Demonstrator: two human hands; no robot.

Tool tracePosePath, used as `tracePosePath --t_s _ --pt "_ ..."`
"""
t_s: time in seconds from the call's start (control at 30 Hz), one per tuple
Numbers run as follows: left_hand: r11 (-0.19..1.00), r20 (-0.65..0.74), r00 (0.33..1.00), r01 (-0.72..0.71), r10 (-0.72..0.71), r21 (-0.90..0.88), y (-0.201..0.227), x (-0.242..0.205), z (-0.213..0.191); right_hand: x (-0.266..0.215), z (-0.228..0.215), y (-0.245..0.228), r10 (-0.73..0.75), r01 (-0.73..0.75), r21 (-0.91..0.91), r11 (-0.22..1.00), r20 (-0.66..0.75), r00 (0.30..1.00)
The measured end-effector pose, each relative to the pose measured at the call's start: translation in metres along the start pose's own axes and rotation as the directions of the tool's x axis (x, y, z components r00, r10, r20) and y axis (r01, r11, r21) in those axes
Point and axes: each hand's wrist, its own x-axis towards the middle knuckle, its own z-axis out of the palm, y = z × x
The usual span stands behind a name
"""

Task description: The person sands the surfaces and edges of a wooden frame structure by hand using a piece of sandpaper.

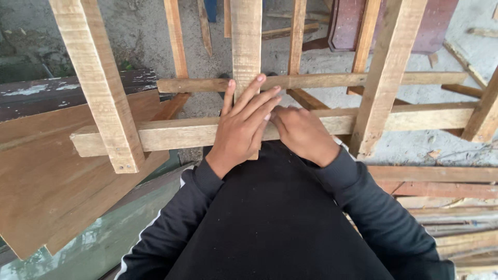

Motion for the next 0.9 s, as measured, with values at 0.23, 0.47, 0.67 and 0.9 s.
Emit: tracePosePath --t_s 0.23,0.47,0.67,0.9 --pt "0.999 0.003 0.999 0.041 -0.041 0.004 0.004 -0.004 -0.005 -0.006 -0.017 0.025 0.35 -0.249 -0.28 0.927 0.408 0.843" --pt "0.994 -0.128 0.991 0.026 -0.04 -0.103 0.004 -0.006 -0.015 0.003 0.001 0.016 0.065 -0.118 0.258 0.959 0.205 0.977" --pt "0.958 -0.219 0.948 0.26 -0.23 0.121 0.004 -0.034 -0.043 -0.002 -0.022 0.032 0.309 -0.235 -0.222 0.946 0.405 0.861" --pt "0.908 -0.168 0.939 0.335 -0.3 0.251 0.007 -0.042 -0.036 0.015 -0.01 0.012 0.084 -0.181 0.19 0.965 0.428 0.9"
